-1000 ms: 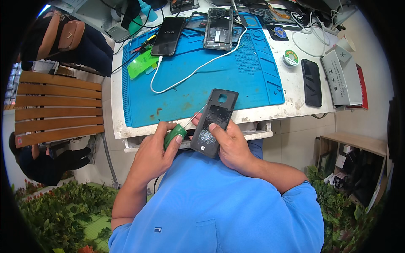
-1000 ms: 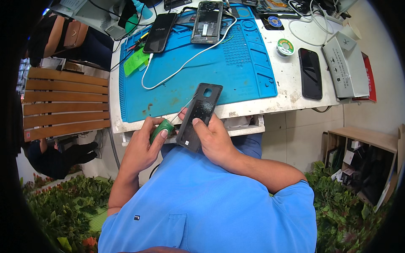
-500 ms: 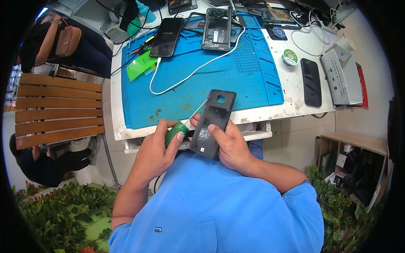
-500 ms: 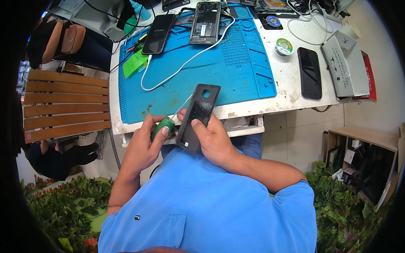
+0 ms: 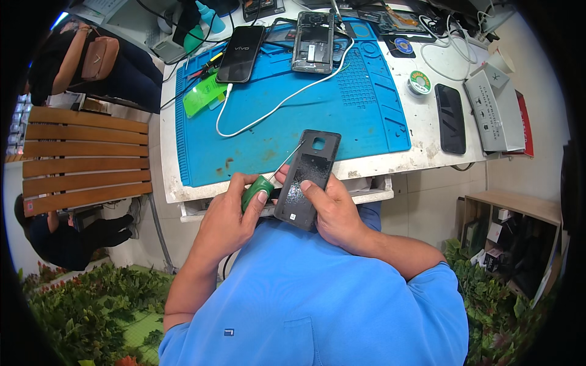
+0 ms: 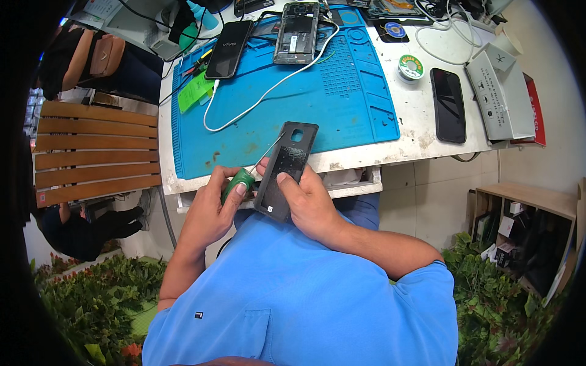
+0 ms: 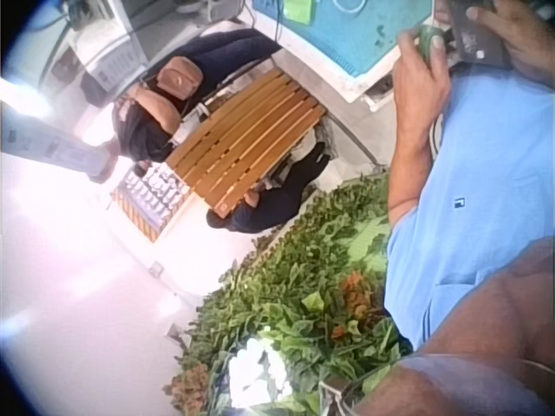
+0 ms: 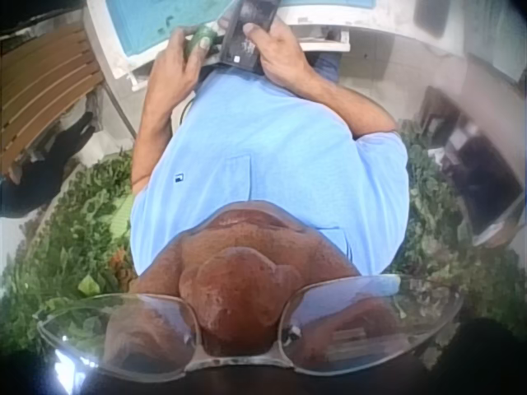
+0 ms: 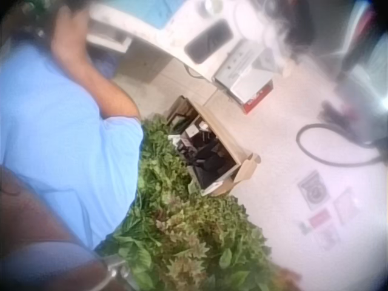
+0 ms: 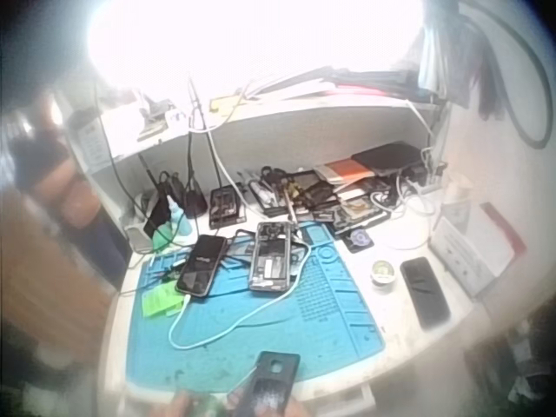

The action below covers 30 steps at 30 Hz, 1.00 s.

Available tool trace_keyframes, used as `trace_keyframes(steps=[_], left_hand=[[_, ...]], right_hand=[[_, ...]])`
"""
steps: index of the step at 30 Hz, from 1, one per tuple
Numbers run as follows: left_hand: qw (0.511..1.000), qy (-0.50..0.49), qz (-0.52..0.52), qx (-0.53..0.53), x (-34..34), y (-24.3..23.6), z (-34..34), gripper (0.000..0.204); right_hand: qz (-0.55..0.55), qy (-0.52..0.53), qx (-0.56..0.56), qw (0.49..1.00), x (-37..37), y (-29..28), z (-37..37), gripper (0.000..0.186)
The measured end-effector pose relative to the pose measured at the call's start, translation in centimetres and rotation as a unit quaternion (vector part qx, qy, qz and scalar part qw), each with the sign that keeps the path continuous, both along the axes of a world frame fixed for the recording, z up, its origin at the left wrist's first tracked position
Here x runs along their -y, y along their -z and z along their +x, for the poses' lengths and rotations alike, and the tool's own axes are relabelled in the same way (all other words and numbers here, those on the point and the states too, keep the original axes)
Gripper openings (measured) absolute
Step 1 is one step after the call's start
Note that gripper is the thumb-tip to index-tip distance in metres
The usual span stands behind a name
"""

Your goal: The person uses a green-handled screwdriver to repeatedly pry and scrape the back cover of a black smartphone. They hold the phone with one hand and apply the tool along the edges and surface of the back cover, occasionally repositioning the phone on a blue work mat.

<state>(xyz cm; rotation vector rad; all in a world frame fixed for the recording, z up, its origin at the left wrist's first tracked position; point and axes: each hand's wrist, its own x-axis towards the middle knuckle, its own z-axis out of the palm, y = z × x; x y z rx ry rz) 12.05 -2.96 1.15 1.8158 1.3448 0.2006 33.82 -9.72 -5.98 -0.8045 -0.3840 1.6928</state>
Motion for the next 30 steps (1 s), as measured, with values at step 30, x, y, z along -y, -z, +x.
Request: trace_keyframes(steps=[30], left_hand=[[1.000, -0.006, 0.000, 0.004, 0.6, -0.4, -0.2, 0.041]], right_hand=[[0.006, 0.014, 0.008, 1.000, -0.2, -0.2, -0.3, 0.035]])
